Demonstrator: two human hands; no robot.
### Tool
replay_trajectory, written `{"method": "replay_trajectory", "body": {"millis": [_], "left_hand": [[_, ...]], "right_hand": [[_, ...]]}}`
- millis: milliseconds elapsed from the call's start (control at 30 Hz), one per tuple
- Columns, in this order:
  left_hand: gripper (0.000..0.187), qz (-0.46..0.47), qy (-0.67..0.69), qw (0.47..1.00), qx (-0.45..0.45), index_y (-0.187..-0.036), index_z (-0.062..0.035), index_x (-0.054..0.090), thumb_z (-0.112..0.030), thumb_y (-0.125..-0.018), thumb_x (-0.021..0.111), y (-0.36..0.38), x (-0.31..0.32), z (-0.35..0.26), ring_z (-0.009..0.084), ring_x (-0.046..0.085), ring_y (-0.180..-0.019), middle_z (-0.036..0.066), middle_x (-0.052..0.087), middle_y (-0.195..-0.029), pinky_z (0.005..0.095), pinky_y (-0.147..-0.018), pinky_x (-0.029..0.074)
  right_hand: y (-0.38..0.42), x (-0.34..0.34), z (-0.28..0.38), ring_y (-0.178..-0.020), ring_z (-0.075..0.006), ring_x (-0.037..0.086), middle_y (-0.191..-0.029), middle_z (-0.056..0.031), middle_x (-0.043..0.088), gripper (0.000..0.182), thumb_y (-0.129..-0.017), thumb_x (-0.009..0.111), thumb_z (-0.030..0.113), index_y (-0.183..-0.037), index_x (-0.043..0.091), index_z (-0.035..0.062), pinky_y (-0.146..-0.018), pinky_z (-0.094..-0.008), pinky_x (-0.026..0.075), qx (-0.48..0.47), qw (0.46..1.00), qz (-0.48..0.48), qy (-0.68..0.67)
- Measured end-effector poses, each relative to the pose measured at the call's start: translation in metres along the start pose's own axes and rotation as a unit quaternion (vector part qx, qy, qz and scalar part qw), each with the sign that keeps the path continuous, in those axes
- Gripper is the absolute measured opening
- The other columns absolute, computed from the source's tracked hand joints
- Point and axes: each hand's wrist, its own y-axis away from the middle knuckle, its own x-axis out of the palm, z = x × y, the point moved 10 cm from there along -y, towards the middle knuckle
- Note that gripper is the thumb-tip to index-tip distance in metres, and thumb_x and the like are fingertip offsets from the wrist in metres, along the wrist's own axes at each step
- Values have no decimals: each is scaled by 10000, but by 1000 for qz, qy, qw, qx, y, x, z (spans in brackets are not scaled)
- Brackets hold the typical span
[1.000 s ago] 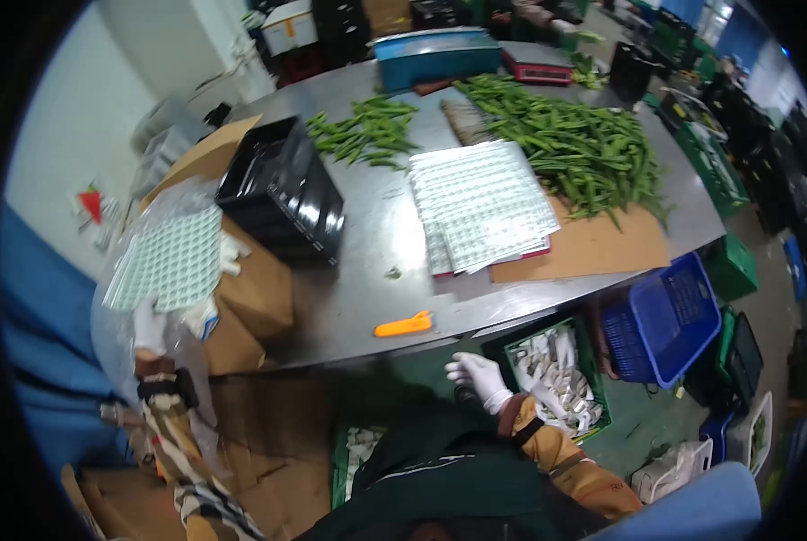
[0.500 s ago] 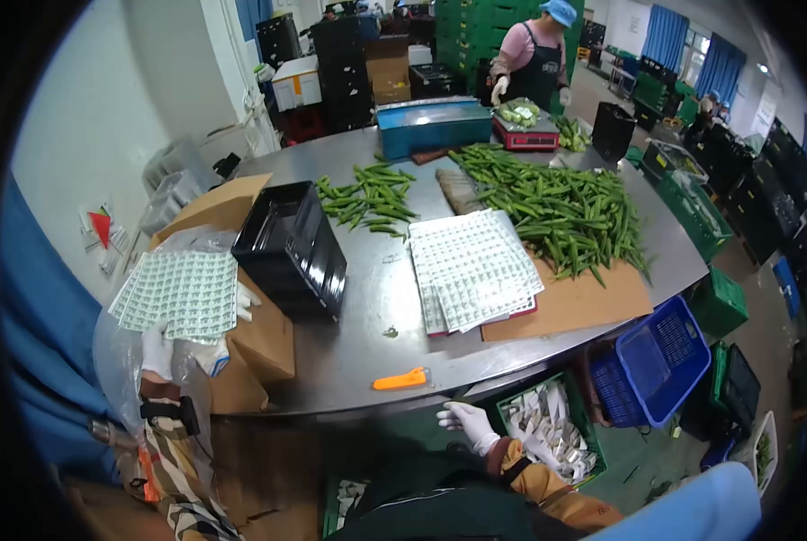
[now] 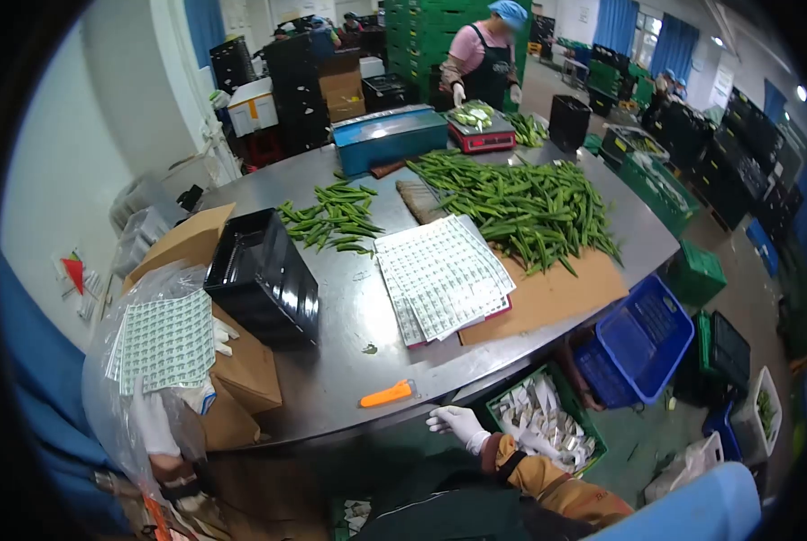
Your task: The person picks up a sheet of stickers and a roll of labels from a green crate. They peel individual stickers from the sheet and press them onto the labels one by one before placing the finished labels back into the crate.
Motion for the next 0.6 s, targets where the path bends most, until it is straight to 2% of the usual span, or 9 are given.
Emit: {"method": "replay_trajectory", "body": {"millis": [100, 167, 233, 300, 367, 400, 433, 467, 600], "left_hand": [[436, -15, -458, 888, 30, -1373, 35, 454, -38, -948, 516, 33, 6, -59, 311, 436, -1293, 216, 417, -1420, 405, -1073, 369], [390, -150, -399, 896, 125, -1339, 40, 487, -48, -960, 513, 45, 19, -73, 331, 440, -1289, 229, 426, -1408, 411, -1077, 368], [340, -180, -398, 864, 249, -1280, 80, 514, -58, -969, 521, 85, 66, -114, 340, 455, -1276, 239, 450, -1381, 407, -1072, 382], [361, -134, -408, 889, 159, -1297, 91, 482, -62, -972, 518, 116, 129, -151, 329, 460, -1268, 231, 449, -1379, 402, -1066, 389], [406, -49, -147, 983, 102, -1352, 90, 414, -33, -974, 499, 133, 168, -132, 293, 457, -1264, 214, 435, -1386, 379, -1065, 383], [410, -37, -166, 980, 105, -1341, 89, 427, -105, -984, 483, 154, 187, -124, 252, 478, -1224, 177, 476, -1337, 339, -1021, 406], [427, 19, -94, 993, -63, -1361, 95, 413, -95, -982, 466, 176, 211, -106, 261, 432, -1284, 174, 446, -1393, 363, -1095, 323], [452, 82, -124, 989, -25, -1395, 78, 391, -86, -978, 450, 197, 232, -99, 268, 395, -1332, 178, 403, -1451, 368, -1134, 264], [506, 302, -13, 933, -193, -1436, 22, 375, -8, -942, 481, 320, 312, -68, 242, 361, -1379, 128, 395, -1483, 394, -1156, 255]], "right_hand": [[4, 2, -4, -628, -152, 622, -730, -48, 640, 254, -1000, 514, 213, -879, 630, 21, -601, -271, 507, -68, 997, 33, -18], [23, 2, 7, -554, -138, 562, -646, -36, 589, 318, -1001, 500, 259, -800, 592, 32, -544, -285, 465, -80, 995, 18, 59], [41, 0, -6, -519, -123, 518, -608, -27, 559, 375, -1000, 492, 322, -763, 577, 44, -519, -289, 432, -39, 992, -7, 118], [52, -3, -33, -508, -117, 499, -594, -18, 545, 393, -998, 488, 352, -754, 583, 58, -516, -284, 423, 8, 991, -25, 129], [57, -3, -59, -513, -118, 492, -609, -10, 556, 371, -1005, 471, 330, -773, 594, 67, -531, -278, 435, 27, 992, -20, 121], [62, -1, -69, -568, -117, 526, -652, -15, 584, 307, -1005, 448, 265, -837, 606, 62, -580, -278, 460, 34, 992, -9, 121], [65, 1, -79, -599, -117, 542, -673, -17, 594, 273, -1000, 439, 230, -872, 607, 58, -607, -279, 469, 21, 991, -5, 134], [67, 0, -89, -630, -117, 557, -694, -19, 605, 244, -995, 430, 195, -906, 608, 53, -635, -280, 478, 8, 989, -2, 148], [89, -14, -123, -628, -131, 575, -721, -29, 636, 212, -971, 448, 143, -937, 632, 45, -625, -292, 484, 30, 987, 62, 143]]}}
